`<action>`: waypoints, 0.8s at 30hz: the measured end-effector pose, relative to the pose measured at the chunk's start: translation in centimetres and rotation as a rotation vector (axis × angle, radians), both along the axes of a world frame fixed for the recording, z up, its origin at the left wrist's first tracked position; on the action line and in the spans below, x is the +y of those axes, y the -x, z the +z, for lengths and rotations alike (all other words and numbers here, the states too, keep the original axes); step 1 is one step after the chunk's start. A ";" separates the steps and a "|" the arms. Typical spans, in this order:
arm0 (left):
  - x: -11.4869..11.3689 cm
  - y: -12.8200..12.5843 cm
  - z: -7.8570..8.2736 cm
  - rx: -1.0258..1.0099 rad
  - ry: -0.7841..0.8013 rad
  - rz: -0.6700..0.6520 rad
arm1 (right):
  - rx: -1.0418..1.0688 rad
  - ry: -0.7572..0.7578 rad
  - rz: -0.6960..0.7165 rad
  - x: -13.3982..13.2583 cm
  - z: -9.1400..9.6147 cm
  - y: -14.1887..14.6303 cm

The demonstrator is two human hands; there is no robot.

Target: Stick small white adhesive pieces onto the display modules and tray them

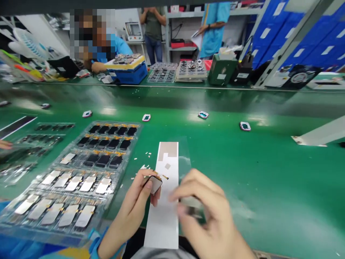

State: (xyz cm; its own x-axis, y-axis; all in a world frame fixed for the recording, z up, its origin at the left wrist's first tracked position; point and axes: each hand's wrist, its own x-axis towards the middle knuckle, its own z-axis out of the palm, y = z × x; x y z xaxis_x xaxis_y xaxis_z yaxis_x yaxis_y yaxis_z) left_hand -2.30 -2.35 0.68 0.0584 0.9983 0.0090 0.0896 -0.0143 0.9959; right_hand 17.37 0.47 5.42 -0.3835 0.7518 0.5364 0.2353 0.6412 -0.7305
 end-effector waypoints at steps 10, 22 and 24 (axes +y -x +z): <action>1.8 0.3 -2.0 0.041 -0.013 -0.017 | -0.375 -0.490 -0.234 2.4 -5.3 3.2; 2.3 0.4 -2.0 0.301 -0.106 0.055 | -0.351 -0.219 -0.208 2.2 -6.1 4.1; 2.2 0.8 -2.6 0.328 -0.126 0.052 | -0.343 -0.216 -0.221 2.3 -6.0 4.2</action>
State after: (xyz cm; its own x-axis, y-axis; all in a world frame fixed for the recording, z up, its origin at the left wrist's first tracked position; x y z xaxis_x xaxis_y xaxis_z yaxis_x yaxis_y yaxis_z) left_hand -3.12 -0.19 -1.88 0.0278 0.9921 0.1220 0.4081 -0.1227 0.9047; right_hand 13.15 2.75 -0.59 -0.4092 0.7205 0.5598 0.5879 0.6774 -0.4422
